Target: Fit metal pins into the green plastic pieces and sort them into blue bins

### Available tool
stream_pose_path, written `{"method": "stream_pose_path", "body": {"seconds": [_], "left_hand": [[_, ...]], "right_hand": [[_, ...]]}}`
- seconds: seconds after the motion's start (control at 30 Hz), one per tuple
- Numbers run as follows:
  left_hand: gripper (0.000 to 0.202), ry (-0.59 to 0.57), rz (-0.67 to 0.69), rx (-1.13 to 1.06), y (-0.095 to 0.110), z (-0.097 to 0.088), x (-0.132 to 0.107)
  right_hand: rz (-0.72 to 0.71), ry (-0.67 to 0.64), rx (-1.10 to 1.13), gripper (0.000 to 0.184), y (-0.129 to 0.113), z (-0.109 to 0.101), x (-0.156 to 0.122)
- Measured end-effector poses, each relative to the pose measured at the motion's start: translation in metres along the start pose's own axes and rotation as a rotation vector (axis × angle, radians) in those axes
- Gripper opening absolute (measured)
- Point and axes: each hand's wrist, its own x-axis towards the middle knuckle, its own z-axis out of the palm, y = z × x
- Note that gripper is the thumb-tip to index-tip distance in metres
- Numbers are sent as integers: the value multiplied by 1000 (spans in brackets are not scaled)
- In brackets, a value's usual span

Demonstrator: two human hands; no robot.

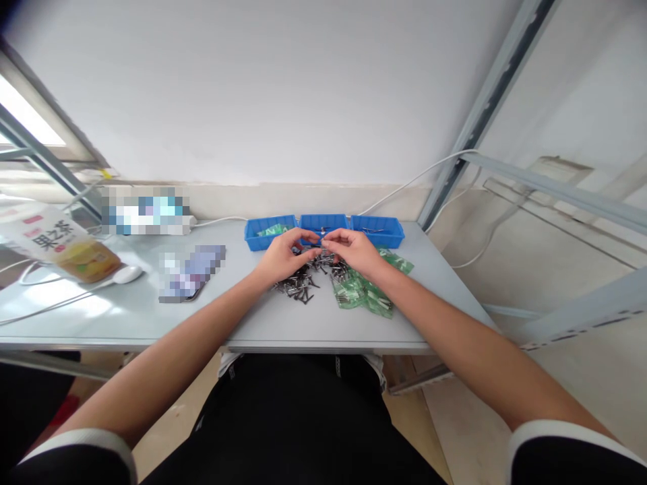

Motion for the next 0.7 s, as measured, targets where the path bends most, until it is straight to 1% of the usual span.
{"method": "stream_pose_path", "body": {"seconds": [0.07, 0.13, 0.2, 0.27, 0.33, 0.4, 0.47, 0.5, 0.57, 0.63, 0.7], "left_hand": [[38, -42, 29, 107, -4, 1, -1], [41, -112, 79, 209, -9, 2, -2], [47, -185, 108, 274, -13, 4, -3], [50, -239, 99, 306, -14, 5, -4], [48, -274, 75, 327, -13, 4, -4], [43, -285, 47, 340, -11, 2, -4], [39, -274, 28, 342, -9, 0, -3], [36, -264, 20, 340, -8, 0, -3], [32, -247, 9, 330, -9, -1, -2], [29, -233, 10, 324, -10, -2, -1], [29, -217, 10, 323, -11, -1, -1]], "right_hand": [[58, 73, 135, 34, -1, -4, 4], [111, 139, 244, 31, -1, -12, 8], [163, 229, 344, 24, 0, -20, 12], [223, 302, 427, 15, -1, -26, 15], [274, 318, 462, 10, -2, -29, 16], [270, 272, 423, 11, -4, -28, 14], [201, 194, 298, 15, -6, -24, 9], [149, 155, 195, 18, -8, -21, 7], [18, 88, -100, 22, -10, -15, 1], [-159, 6, -471, 21, -11, -9, -5], [-299, -99, -732, 23, -9, -6, -8]]}}
